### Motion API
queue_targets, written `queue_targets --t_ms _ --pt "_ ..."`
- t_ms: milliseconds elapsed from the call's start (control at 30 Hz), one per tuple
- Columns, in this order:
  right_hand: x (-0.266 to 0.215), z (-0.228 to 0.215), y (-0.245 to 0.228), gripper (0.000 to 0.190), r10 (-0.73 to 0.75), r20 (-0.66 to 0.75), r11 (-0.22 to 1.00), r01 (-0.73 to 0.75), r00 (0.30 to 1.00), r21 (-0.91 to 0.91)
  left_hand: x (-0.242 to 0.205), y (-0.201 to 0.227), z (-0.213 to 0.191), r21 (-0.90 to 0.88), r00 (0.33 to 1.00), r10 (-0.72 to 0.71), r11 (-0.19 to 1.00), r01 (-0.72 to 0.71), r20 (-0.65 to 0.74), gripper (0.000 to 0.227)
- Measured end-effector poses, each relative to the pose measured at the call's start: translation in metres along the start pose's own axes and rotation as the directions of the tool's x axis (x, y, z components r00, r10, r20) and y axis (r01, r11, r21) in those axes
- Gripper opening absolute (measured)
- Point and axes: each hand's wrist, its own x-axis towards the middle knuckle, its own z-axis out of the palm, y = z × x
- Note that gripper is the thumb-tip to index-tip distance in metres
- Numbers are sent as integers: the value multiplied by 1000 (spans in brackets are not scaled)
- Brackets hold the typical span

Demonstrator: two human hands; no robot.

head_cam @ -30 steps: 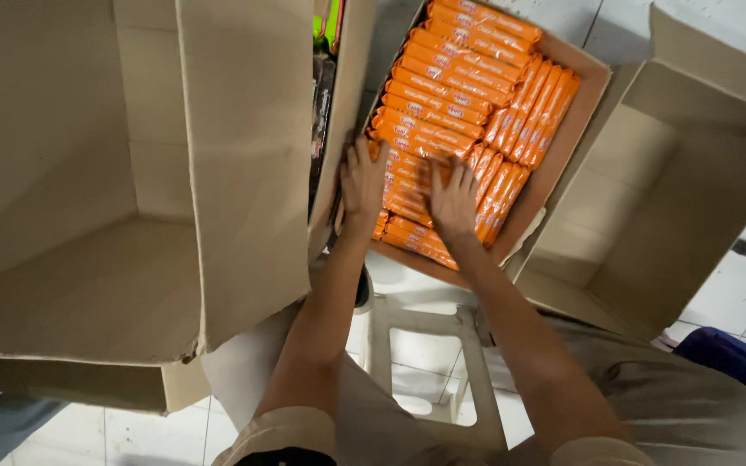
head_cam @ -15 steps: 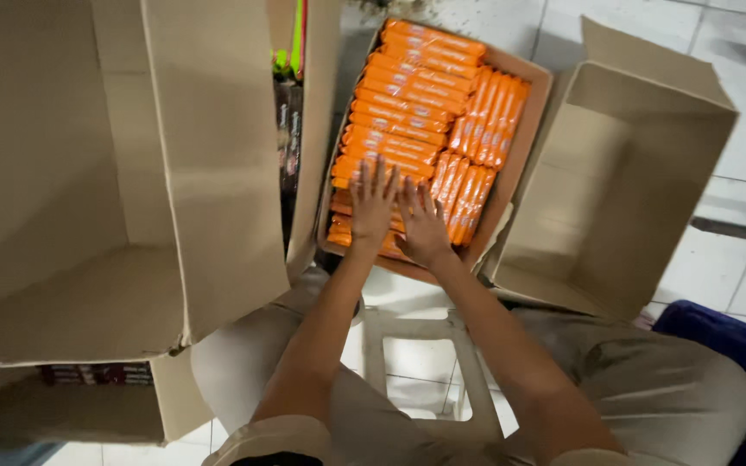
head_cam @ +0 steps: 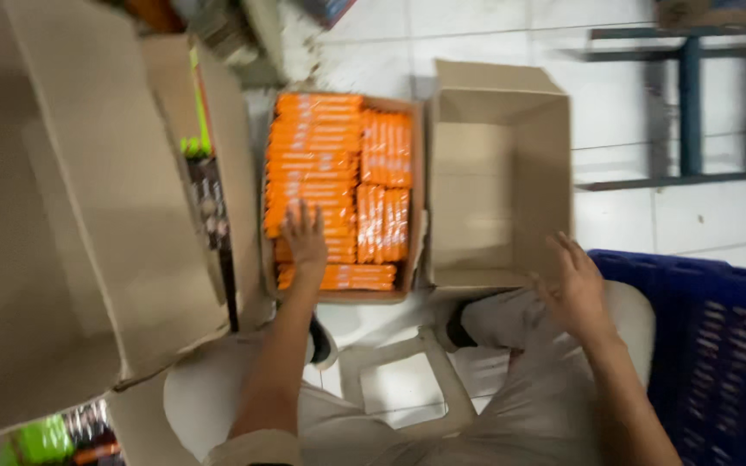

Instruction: The person sits on a low stool and repeatedly picks up packs of Tango wafers from a blue crate, then places them into a cardboard box. The person handles both orange and pink packs, arranging them in rows inside the box.

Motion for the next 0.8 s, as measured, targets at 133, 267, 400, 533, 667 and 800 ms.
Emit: queue_targets --t_ms 133,267,400,533,667,800 --pt "-52 35 98 70 154 -159 987 -159 975 -18 25 5 -51 -50 997 67 997 -66 23 60" --pt "-68 47 94 61 243 -223 961 -204 944 185 71 48 -141 -89 820 94 995 -53 564 96" --pt "-72 34 76 44 284 -359 918 -144 889 370 96 104 -232 -410 843 267 910 -61 467 89" --pt "-66 35 69 23 224 -493 859 70 841 508 108 178 -325 -836 890 340 542 79 304 71" --pt "-63 25 61 17 246 -560 787 175 791 592 127 259 -444 -957 890 449 283 -62 75 54" --pt "-69 12 50 11 316 -543 728 169 778 665 140 319 -510 -974 838 516 25 -223 -179 41"
